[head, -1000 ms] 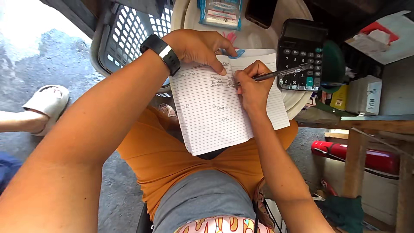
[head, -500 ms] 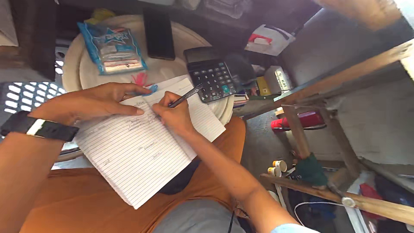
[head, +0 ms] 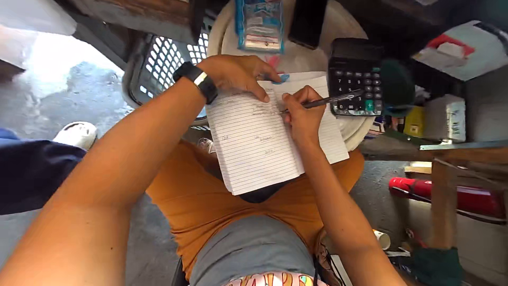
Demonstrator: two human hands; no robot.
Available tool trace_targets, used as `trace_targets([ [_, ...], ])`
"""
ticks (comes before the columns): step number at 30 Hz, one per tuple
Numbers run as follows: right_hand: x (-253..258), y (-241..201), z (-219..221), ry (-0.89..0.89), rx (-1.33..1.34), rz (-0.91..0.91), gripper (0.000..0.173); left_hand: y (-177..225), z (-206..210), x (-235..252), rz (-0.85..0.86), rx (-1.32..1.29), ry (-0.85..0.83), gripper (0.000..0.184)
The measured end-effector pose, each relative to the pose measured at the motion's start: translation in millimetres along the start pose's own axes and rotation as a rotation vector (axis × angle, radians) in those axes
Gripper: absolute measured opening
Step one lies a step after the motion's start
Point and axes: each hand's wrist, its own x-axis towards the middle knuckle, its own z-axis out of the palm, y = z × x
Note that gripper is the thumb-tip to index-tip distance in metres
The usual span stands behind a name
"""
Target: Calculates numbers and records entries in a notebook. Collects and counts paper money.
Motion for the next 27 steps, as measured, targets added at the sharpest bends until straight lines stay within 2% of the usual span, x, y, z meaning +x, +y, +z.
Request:
trace_targets([
  [10,-0.5,-0.3,1.6,0.000,-0.005,-0.059,0.036,2.4,0.5,-0.7,-0.025,-0.042,-0.008,0.053],
  [27,1.6,1.3,1.0,-0.013,-0.027,-0.051,0.036,-0.3,0.0,0.6,-0.023,-0.071,-0.010,0.052],
])
